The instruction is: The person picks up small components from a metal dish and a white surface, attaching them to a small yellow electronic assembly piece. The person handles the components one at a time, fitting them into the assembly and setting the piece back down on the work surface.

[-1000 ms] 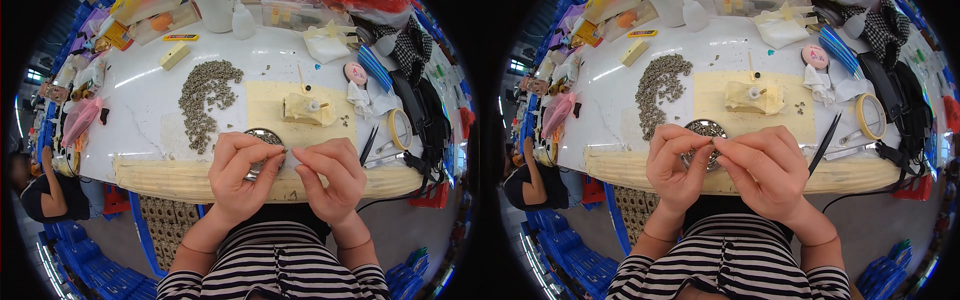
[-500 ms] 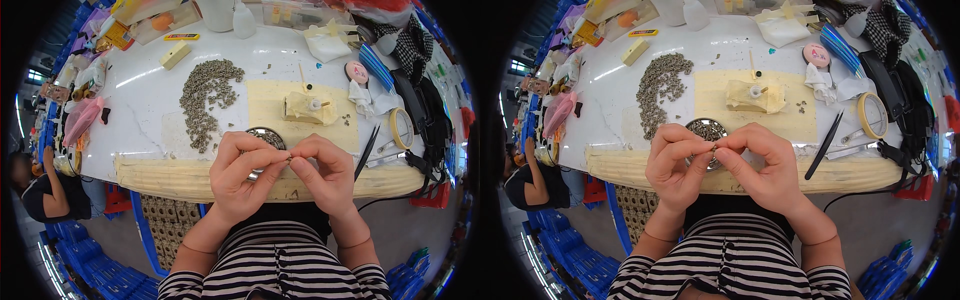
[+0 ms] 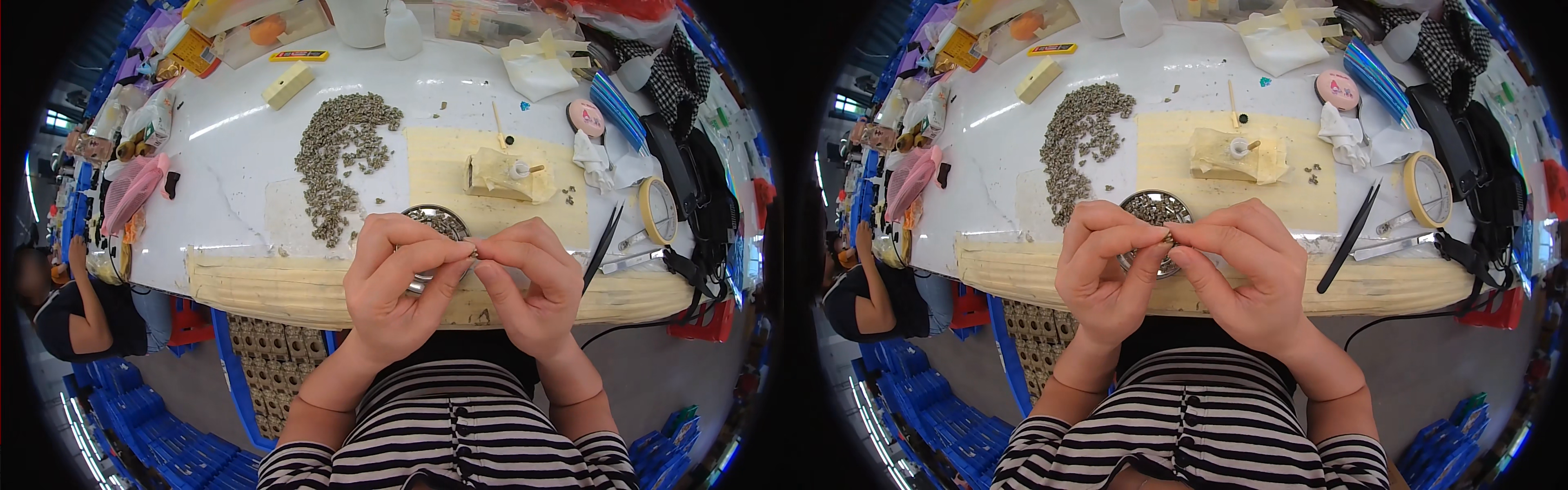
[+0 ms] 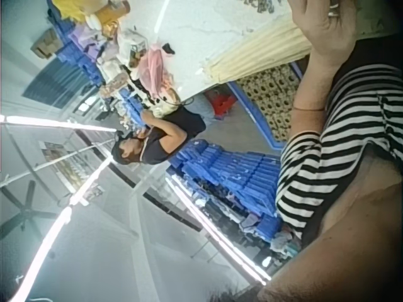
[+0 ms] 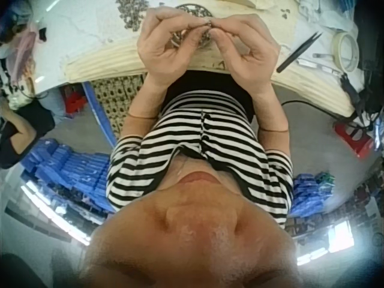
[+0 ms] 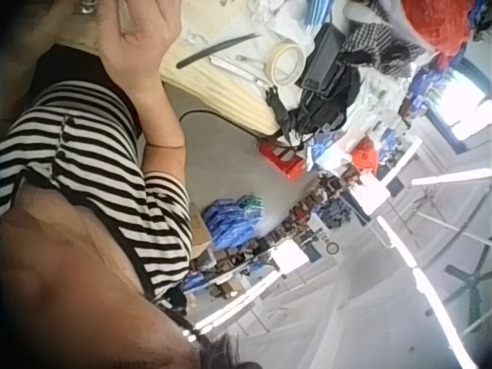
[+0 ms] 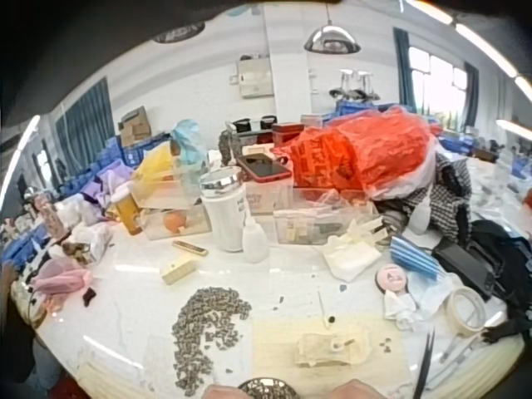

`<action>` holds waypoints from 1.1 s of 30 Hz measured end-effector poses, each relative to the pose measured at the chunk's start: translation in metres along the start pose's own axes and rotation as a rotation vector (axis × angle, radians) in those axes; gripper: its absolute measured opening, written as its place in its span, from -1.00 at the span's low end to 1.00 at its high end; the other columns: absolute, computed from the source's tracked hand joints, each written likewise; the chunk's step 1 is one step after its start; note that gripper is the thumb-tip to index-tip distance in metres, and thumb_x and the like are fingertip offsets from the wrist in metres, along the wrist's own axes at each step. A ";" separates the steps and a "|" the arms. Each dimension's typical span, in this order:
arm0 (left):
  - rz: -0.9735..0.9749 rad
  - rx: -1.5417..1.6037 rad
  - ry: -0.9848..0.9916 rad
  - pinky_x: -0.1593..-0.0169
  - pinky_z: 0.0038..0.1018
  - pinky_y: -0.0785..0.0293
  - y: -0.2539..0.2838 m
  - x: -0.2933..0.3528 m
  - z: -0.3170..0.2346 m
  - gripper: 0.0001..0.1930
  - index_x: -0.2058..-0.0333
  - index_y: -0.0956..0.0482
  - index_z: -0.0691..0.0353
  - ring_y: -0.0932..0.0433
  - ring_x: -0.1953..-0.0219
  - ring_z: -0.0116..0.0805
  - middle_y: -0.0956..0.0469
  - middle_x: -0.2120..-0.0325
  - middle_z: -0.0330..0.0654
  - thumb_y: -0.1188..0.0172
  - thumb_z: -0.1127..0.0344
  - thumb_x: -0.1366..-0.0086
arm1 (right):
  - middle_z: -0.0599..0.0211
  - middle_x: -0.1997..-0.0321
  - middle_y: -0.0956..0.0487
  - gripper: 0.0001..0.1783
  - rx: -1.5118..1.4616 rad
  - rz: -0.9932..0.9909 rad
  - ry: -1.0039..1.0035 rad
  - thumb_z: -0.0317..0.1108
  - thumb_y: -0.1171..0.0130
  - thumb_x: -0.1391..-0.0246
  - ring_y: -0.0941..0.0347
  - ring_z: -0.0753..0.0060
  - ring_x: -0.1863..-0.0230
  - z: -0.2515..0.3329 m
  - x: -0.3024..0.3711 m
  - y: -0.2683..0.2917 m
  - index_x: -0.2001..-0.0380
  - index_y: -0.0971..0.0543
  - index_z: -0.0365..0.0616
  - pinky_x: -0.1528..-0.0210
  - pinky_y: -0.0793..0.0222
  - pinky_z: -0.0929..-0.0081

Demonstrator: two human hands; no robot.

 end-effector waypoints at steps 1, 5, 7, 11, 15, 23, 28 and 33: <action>0.011 0.002 -0.016 0.30 -0.49 -0.37 -0.001 -0.001 -0.001 -0.78 0.33 -0.69 0.23 -0.46 0.35 -0.34 -0.55 0.41 -0.23 -0.43 0.57 0.00 | 0.29 0.39 -0.61 -0.79 -0.047 0.012 -0.028 -0.53 -0.40 0.11 -0.48 0.34 0.40 -0.004 0.001 -0.002 0.31 -0.68 -0.22 0.35 -0.37 0.50; 0.019 0.010 -0.026 0.30 -0.49 -0.36 -0.001 -0.001 0.000 -0.78 0.33 -0.70 0.23 -0.45 0.35 -0.33 -0.54 0.42 -0.24 -0.44 0.56 0.01 | 0.29 0.39 -0.61 -0.82 -0.141 0.007 -0.102 -0.49 -0.40 0.09 -0.48 0.33 0.39 -0.011 0.002 -0.002 0.34 -0.68 -0.22 0.34 -0.37 0.49; 0.005 -0.010 -0.037 0.30 -0.48 -0.36 -0.001 0.000 -0.001 -0.78 0.33 -0.69 0.23 -0.45 0.36 -0.33 -0.54 0.42 -0.24 -0.43 0.57 0.01 | 0.31 0.40 -0.60 -0.79 -0.008 -0.047 0.003 -0.48 -0.42 0.11 -0.48 0.33 0.39 -0.001 0.001 0.003 0.32 -0.69 -0.20 0.34 -0.36 0.49; -0.010 -0.051 0.016 0.31 -0.48 -0.37 -0.001 0.002 0.003 -0.79 0.34 -0.69 0.24 -0.45 0.36 -0.31 -0.54 0.42 -0.22 -0.41 0.60 0.00 | 0.34 0.40 -0.59 -0.72 0.209 -0.039 0.254 -0.47 -0.45 0.17 -0.46 0.34 0.40 0.027 0.003 0.006 0.28 -0.71 -0.16 0.37 -0.34 0.50; -0.023 -0.005 0.029 0.32 -0.48 -0.38 0.000 0.001 0.003 -0.79 0.34 -0.68 0.25 -0.46 0.37 -0.32 -0.54 0.42 -0.22 -0.40 0.61 0.00 | 0.34 0.40 -0.59 -0.69 0.218 -0.057 0.225 -0.46 -0.45 0.19 -0.45 0.34 0.40 0.019 0.002 0.003 0.26 -0.71 -0.16 0.38 -0.32 0.50; 0.022 0.066 0.012 0.31 -0.50 -0.37 -0.002 0.000 0.002 -0.79 0.34 -0.69 0.24 -0.46 0.35 -0.34 -0.54 0.42 -0.22 -0.42 0.59 -0.01 | 0.27 0.40 -0.59 -0.76 -0.054 -0.014 -0.003 -0.48 -0.45 0.14 -0.47 0.35 0.38 -0.004 0.003 -0.002 0.31 -0.69 -0.20 0.34 -0.36 0.51; 0.016 0.004 -0.031 0.30 -0.48 -0.37 -0.001 0.000 -0.001 -0.79 0.34 -0.69 0.23 -0.46 0.35 -0.32 -0.54 0.42 -0.22 -0.41 0.59 0.00 | 0.28 0.39 -0.59 -0.77 -0.044 -0.040 0.011 -0.52 -0.45 0.16 -0.47 0.36 0.38 -0.002 0.003 0.005 0.33 -0.69 -0.19 0.34 -0.36 0.52; 0.001 -0.046 -0.021 0.30 -0.46 -0.37 -0.002 0.001 0.000 -0.77 0.33 -0.68 0.23 -0.46 0.36 -0.29 -0.54 0.42 -0.23 -0.42 0.59 0.02 | 0.30 0.38 -0.59 -0.73 0.050 -0.075 0.122 -0.55 -0.45 0.20 -0.47 0.36 0.38 0.010 0.002 0.005 0.32 -0.69 -0.18 0.35 -0.34 0.51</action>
Point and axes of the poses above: each hand's wrist, its own x-axis away from the middle knuckle, its own y-axis out of the back of the hand, z = x × y, the point moved 7 cm from there along -x, towards the middle knuckle
